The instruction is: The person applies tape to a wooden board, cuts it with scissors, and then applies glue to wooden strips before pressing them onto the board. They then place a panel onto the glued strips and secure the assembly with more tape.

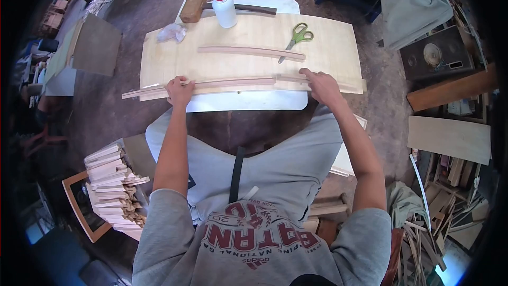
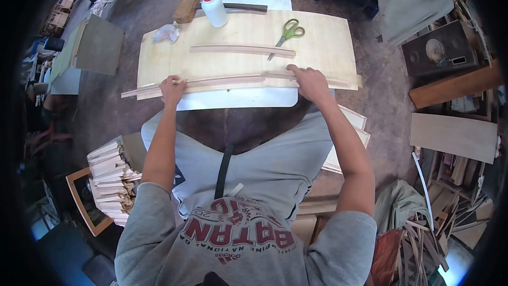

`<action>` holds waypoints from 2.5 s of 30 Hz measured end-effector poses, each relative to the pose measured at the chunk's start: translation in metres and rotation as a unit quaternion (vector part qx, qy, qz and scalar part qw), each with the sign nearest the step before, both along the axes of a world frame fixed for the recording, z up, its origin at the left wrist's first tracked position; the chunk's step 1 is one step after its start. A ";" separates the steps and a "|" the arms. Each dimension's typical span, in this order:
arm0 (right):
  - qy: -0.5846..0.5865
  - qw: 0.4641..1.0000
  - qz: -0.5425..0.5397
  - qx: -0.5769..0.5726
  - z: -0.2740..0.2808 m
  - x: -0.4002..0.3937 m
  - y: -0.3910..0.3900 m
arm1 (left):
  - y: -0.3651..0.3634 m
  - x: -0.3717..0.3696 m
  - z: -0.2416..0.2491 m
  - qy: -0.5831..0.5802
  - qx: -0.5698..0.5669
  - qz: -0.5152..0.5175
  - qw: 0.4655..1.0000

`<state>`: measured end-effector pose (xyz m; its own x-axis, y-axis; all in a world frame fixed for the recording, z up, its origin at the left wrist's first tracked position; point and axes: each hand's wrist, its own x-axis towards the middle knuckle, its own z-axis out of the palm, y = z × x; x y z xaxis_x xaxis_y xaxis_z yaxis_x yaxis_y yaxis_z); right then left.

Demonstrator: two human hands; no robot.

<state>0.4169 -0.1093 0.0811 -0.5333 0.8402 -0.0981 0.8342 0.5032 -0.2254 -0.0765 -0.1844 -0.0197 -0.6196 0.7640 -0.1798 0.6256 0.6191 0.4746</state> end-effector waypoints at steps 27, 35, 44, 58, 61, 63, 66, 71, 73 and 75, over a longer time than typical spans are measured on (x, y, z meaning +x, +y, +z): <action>0.116 0.992 -0.019 0.049 -0.051 0.008 0.007 | 0.002 -0.016 -0.015 -0.016 0.002 -0.034 0.999; 0.095 0.994 -0.040 0.030 -0.058 0.007 0.009 | 0.002 -0.004 0.000 0.004 -0.011 -0.013 1.000; 0.096 0.992 -0.076 0.023 -0.060 0.004 0.009 | 0.000 -0.005 -0.005 0.013 0.001 -0.025 1.000; 0.053 0.995 -0.077 0.033 -0.059 -0.003 0.014 | -0.001 0.000 0.000 0.069 0.011 -0.014 0.997; 0.044 0.994 -0.096 0.023 -0.057 -0.007 0.012 | -0.002 0.002 0.001 0.078 0.024 -0.014 0.997; 0.055 0.991 -0.117 0.038 -0.059 -0.009 0.009 | -0.002 0.004 0.005 0.068 0.030 -0.009 0.997; 0.118 0.975 -0.183 0.034 -0.064 -0.013 0.005 | -0.003 0.008 0.011 0.064 0.027 -0.019 0.997; 0.090 0.981 -0.160 0.067 -0.065 -0.010 0.005 | -0.012 0.014 0.017 0.133 0.070 -0.064 0.987; 0.059 0.983 -0.153 0.078 -0.059 -0.016 0.007 | -0.015 0.012 0.012 0.150 0.102 -0.077 0.980; 0.086 0.982 -0.156 0.060 -0.054 -0.029 0.020 | -0.020 0.013 0.011 0.180 0.160 -0.096 0.966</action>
